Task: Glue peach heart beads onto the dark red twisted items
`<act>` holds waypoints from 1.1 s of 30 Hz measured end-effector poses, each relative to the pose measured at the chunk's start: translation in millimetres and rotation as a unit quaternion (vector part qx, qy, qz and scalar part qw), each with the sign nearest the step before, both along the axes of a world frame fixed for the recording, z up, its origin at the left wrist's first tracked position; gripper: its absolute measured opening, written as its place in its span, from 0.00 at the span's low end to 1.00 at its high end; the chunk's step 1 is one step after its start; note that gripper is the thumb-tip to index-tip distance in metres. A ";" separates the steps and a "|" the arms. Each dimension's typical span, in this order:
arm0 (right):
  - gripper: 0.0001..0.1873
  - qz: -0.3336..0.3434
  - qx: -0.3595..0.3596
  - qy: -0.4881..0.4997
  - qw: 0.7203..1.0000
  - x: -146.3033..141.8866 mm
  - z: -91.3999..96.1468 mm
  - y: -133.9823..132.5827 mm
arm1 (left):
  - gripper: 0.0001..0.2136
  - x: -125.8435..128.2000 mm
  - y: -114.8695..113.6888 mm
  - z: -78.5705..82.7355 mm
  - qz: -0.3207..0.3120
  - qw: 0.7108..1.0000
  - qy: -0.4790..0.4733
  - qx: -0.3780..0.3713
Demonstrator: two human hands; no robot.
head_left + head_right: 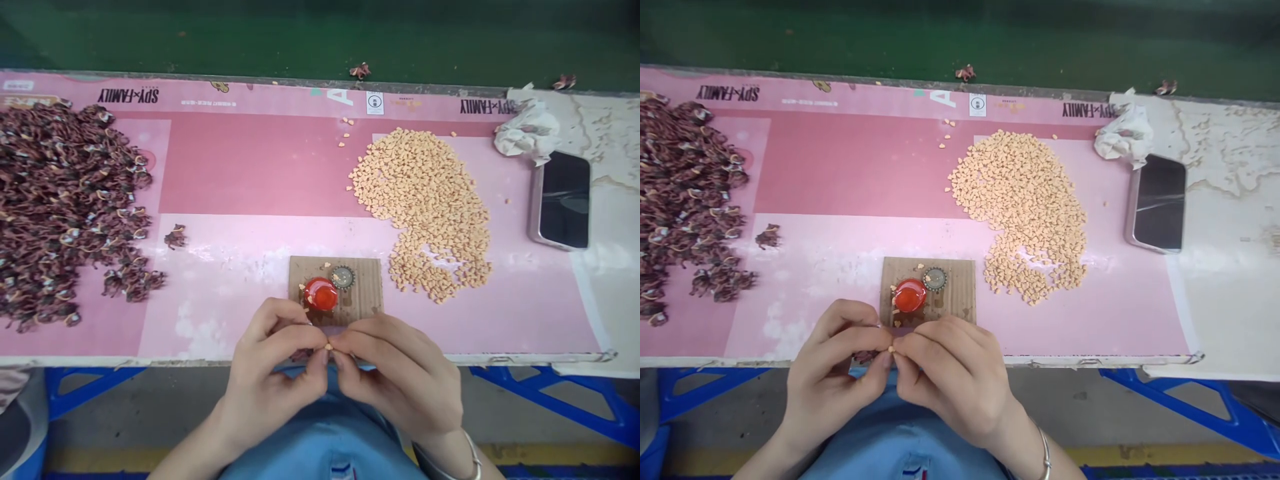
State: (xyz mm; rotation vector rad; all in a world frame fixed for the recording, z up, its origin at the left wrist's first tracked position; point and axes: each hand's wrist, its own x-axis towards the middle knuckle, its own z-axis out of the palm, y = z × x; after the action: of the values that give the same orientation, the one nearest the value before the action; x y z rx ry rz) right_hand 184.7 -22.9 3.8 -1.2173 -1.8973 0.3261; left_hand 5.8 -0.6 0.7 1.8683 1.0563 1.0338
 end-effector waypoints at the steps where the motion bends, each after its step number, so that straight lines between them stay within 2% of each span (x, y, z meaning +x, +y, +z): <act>1: 0.08 0.005 0.006 -0.019 1.000 1.3 0.5 1.2 | 0.09 -1.1 0.0 0.3 -0.002 1.000 0.014 0.004; 4: 0.07 0.009 0.012 -0.030 0.999 6.8 -1.0 6.0 | 0.10 -6.4 -0.4 0.6 0.000 0.999 0.044 0.009; 8: 0.07 -0.044 0.033 -0.067 0.996 15.8 -8.9 14.4 | 0.12 -19.2 -2.7 -3.2 0.033 0.998 0.054 0.003; 12: 0.07 -0.054 0.042 -0.114 0.991 19.1 -14.9 20.2 | 0.20 -31.6 -7.1 -9.9 0.072 0.997 0.025 -0.019; 17: 0.06 -0.058 0.045 -0.130 0.989 16.4 -16.1 19.9 | 0.23 -35.7 -10.7 -15.3 0.098 0.991 -0.042 -0.083; 20: 0.06 -0.062 0.053 -0.141 0.987 15.6 -16.2 19.6 | 0.20 -33.6 -11.2 -14.5 0.103 0.983 -0.087 -0.125; 28: 0.06 -0.058 0.063 -0.154 0.984 16.3 -16.6 22.4 | 0.11 -31.1 -4.8 -16.0 0.082 0.975 -0.142 -0.149; 33: 0.06 -0.050 0.064 -0.143 0.986 17.0 -12.4 21.6 | 0.08 -25.0 -4.7 -17.7 0.077 0.948 -0.223 -0.213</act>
State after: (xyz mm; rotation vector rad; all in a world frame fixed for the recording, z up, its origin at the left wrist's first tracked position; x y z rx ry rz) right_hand 201.7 -1.3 -8.6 -1.3217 -2.0532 -0.0268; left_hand -19.1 -5.3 -17.0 1.1500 1.0571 1.1411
